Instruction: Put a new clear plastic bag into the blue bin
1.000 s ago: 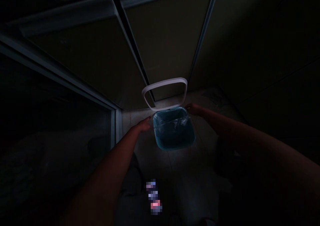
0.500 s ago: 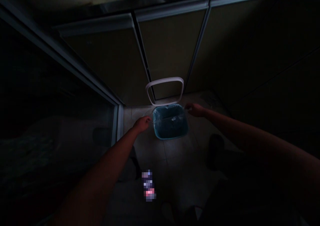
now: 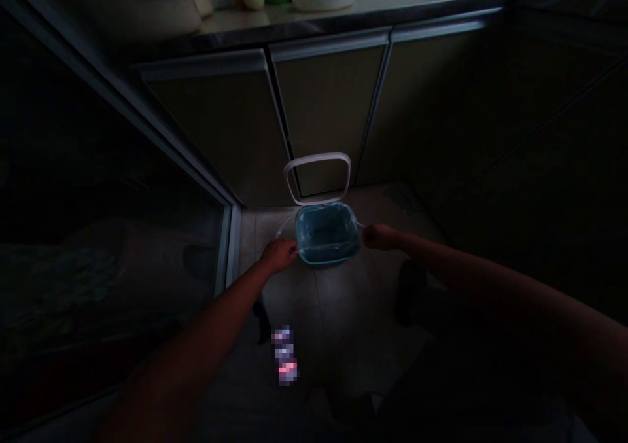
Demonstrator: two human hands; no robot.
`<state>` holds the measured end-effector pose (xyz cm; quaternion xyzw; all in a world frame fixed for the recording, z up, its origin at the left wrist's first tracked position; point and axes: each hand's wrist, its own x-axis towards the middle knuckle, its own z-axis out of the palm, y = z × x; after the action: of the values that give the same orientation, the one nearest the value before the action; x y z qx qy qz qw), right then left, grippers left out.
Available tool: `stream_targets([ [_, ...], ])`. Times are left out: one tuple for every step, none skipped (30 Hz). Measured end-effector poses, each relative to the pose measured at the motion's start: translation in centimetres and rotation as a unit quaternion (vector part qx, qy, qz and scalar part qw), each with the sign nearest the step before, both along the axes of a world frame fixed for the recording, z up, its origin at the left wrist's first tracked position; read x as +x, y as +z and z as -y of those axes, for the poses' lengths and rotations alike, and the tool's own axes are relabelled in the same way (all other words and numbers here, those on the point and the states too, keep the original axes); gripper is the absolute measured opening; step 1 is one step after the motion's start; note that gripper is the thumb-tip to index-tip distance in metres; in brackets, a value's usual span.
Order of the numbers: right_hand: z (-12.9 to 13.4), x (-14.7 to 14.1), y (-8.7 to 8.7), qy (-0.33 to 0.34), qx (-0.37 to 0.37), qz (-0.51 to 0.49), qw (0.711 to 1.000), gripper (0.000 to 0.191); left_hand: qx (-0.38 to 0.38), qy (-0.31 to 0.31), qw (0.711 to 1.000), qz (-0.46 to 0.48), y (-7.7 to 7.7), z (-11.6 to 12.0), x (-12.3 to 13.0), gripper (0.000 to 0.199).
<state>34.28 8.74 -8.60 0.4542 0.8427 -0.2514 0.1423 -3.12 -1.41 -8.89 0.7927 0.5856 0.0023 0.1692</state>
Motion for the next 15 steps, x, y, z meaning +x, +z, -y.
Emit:
stream_targets([
  [0.4, 0.2, -0.1, 0.009, -0.005, 0.000, 1.000, 0.014, 0.007, -0.021, 1.000, -0.013, 0.2, 0.3, 0.1, 0.019],
  [0.8, 0.4, -0.3, 0.015, -0.011, -0.002, 1.000, 0.015, 0.012, -0.042, 0.999, -0.025, 0.4, 0.7, 0.1, 0.019],
  [1.1, 0.6, -0.5, 0.019, -0.017, -0.002, 1.000, 0.016, 0.016, -0.064, 0.997, -0.037, 0.5, 1.0, 0.2, 0.019],
  [1.3, 0.7, -0.7, 0.021, -0.022, -0.001, 1.000, 0.017, 0.018, -0.085, 0.995, -0.047, 0.6, 1.2, 0.2, 0.020],
  [1.5, 0.9, -0.9, 0.021, -0.029, 0.001, 0.999, 0.018, 0.017, -0.105, 0.993, -0.057, 0.6, 1.4, 0.2, 0.020],
  [1.6, 1.0, -1.1, 0.021, -0.036, 0.004, 0.999, 0.019, 0.014, -0.124, 0.990, -0.065, 0.5, 1.6, 0.3, 0.021],
  [1.7, 1.0, -1.3, 0.023, -0.043, 0.008, 0.999, 0.019, 0.011, -0.139, 0.988, -0.072, 0.4, 1.8, 0.4, 0.022],
  [1.7, 1.1, -1.5, 0.026, -0.049, 0.011, 0.998, 0.020, 0.006, -0.151, 0.986, -0.076, 0.3, 1.8, 0.5, 0.022],
  [1.7, 1.0, -1.5, 0.031, -0.053, 0.013, 0.998, 0.020, 0.002, -0.160, 0.984, -0.078, 0.2, 1.9, 0.5, 0.022],
  [1.7, 1.0, -1.5, 0.035, -0.056, 0.016, 0.998, 0.020, -0.002, -0.167, 0.983, -0.079, 0.0, 1.9, 0.6, 0.021],
  [1.6, 0.9, -1.5, 0.037, -0.059, 0.019, 0.997, 0.020, -0.008, -0.172, 0.982, -0.079, -0.2, 1.9, 0.7, 0.021],
  [1.6, 0.7, -1.4, 0.037, -0.061, 0.022, 0.997, 0.020, -0.015, -0.174, 0.982, -0.078, -0.3, 1.9, 0.7, 0.020],
  [1.6, 0.5, -1.3, 0.036, -0.062, 0.025, 0.997, 0.020, -0.022, -0.173, 0.982, -0.075, -0.5, 1.9, 0.8, 0.019],
  [1.5, 0.4, -1.3, 0.036, -0.063, 0.028, 0.997, 0.020, -0.031, -0.168, 0.983, -0.072, -0.7, 1.9, 0.8, 0.018],
  [1.5, 0.2, -1.3, 0.035, -0.061, 0.031, 0.997, 0.020, -0.040, -0.160, 0.984, -0.067, -0.9, 1.8, 0.9, 0.017],
])
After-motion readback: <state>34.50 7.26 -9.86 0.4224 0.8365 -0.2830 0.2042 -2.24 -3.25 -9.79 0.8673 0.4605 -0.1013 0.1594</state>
